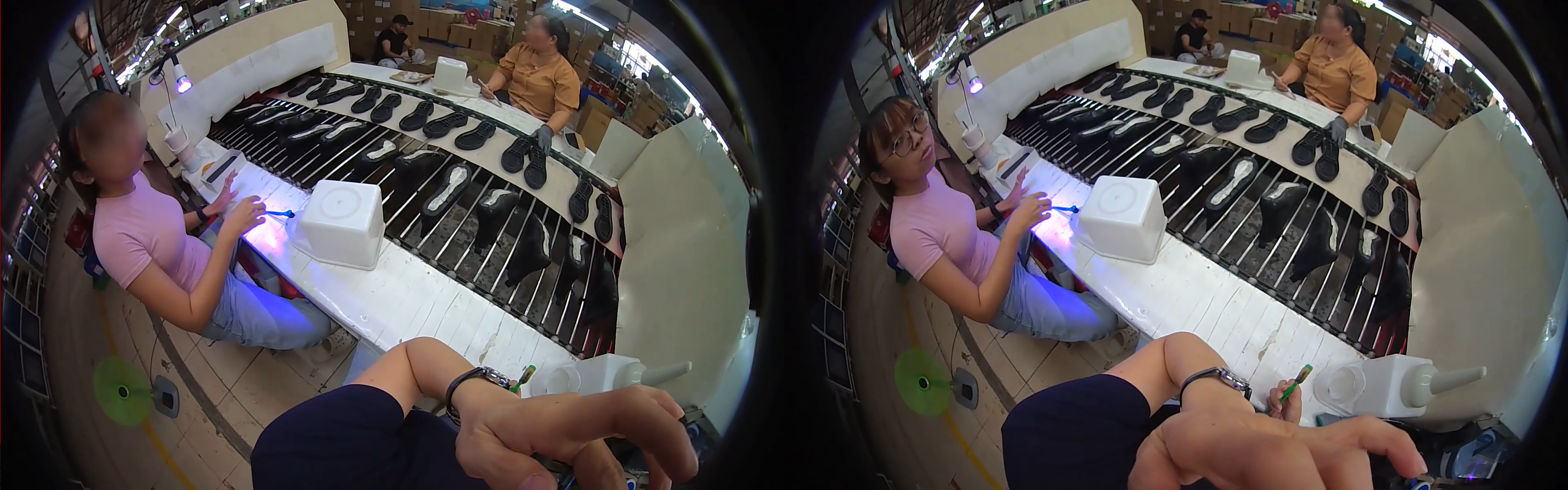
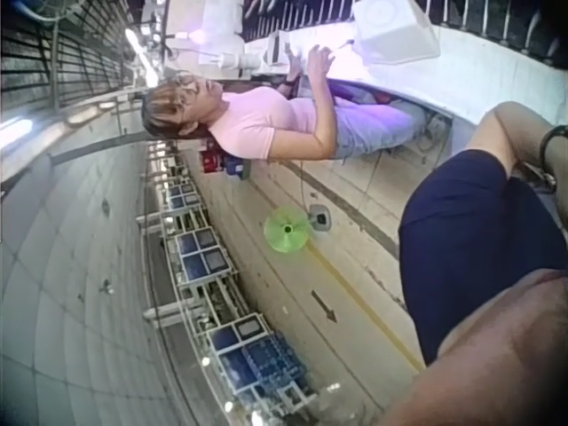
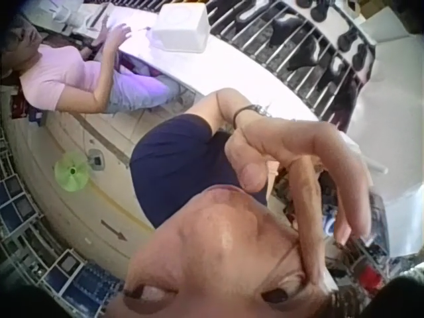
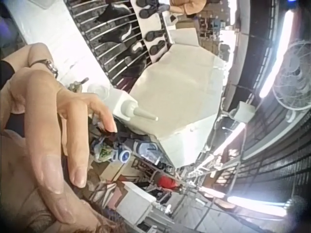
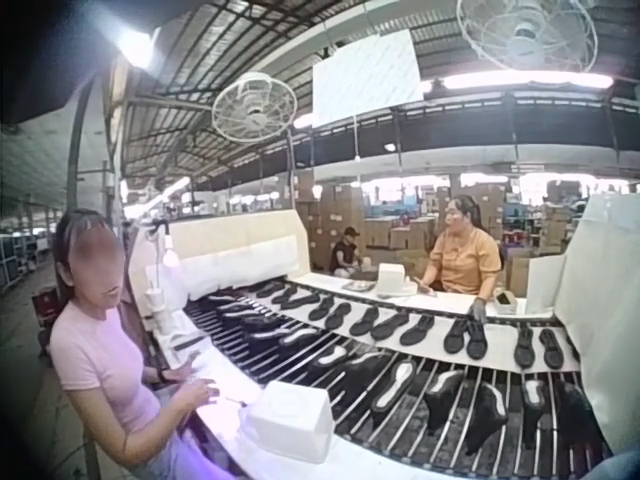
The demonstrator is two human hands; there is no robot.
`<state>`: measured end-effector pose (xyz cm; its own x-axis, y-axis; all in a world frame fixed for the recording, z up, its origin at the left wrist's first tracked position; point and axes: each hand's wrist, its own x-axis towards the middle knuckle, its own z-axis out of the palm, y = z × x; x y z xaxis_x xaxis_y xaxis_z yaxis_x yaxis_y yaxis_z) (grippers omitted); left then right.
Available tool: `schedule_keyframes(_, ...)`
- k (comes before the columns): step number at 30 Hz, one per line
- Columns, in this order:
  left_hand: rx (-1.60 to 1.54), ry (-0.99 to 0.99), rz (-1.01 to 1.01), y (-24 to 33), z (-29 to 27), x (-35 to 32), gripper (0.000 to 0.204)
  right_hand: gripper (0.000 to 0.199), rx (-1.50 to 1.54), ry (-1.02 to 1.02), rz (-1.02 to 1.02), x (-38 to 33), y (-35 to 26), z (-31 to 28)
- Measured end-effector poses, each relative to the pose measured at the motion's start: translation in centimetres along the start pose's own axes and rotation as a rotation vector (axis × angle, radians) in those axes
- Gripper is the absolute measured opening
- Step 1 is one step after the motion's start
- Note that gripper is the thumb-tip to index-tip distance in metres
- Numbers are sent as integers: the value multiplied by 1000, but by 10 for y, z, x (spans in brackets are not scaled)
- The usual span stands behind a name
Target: Apply adhesive to the outer perimeter of a shoe sole using a small brush.
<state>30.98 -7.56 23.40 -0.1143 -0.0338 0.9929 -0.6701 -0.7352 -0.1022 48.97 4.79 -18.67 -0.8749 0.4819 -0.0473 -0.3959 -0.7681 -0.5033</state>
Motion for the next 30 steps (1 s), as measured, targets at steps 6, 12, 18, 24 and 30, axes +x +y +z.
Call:
schedule_keyframes(6,96,-36,-99,6,-6,-4,52,23,75,-182,32,4,-1,-11)
schedule_keyframes(12,172,-154,12,-2,-15,-3,37,22,56,-134,39,6,-2,-5)
schedule_keyframes(18,95,-37,29,1,-3,1,30,22,28,-75,49,8,-4,3)
schedule_keyframes(24,217,-3,44,6,-1,-2,29,21,-5,-24,57,12,-10,13)
schedule_keyframes(30,405,104,107,11,-6,11,42,21,-42,52,65,2,-17,22)
